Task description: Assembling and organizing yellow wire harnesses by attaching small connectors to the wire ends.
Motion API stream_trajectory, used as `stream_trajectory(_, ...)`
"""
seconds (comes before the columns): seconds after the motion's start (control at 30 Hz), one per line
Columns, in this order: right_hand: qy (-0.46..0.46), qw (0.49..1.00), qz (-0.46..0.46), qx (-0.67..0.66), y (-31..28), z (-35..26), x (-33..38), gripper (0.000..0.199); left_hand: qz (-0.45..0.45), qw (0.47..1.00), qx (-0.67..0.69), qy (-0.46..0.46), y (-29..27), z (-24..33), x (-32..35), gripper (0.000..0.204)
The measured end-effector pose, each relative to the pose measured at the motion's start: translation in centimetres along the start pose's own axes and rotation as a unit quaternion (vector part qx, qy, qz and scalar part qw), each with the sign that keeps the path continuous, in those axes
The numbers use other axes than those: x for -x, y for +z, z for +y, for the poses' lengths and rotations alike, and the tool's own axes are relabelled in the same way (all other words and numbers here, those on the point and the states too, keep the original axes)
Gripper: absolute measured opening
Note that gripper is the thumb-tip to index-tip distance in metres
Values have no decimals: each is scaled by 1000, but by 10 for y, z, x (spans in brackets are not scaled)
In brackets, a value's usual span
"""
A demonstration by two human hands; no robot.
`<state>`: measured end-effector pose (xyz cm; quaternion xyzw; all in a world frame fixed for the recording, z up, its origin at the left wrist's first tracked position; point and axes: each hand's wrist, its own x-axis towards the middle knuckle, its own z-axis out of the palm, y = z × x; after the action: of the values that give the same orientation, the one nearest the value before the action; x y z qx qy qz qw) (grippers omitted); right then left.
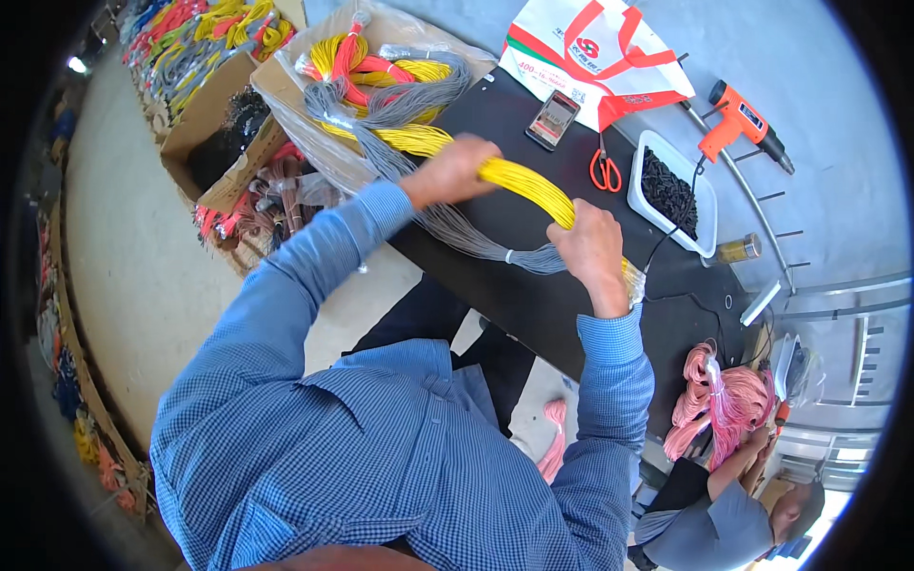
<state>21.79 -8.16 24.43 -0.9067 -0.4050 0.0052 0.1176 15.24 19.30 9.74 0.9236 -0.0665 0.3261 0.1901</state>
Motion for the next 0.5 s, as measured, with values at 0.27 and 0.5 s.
stream_trajectory(0.27, 20, 999, -23, -23, 9, 10, 4, 26, -94, 984, -131, -72, -25, -85, 16, 20)
stream_trajectory(0.5, 21, 997, -14, -76, 6, 8, 0, 26, -39, 999, -10, 3, 10, -40, 6, 23)
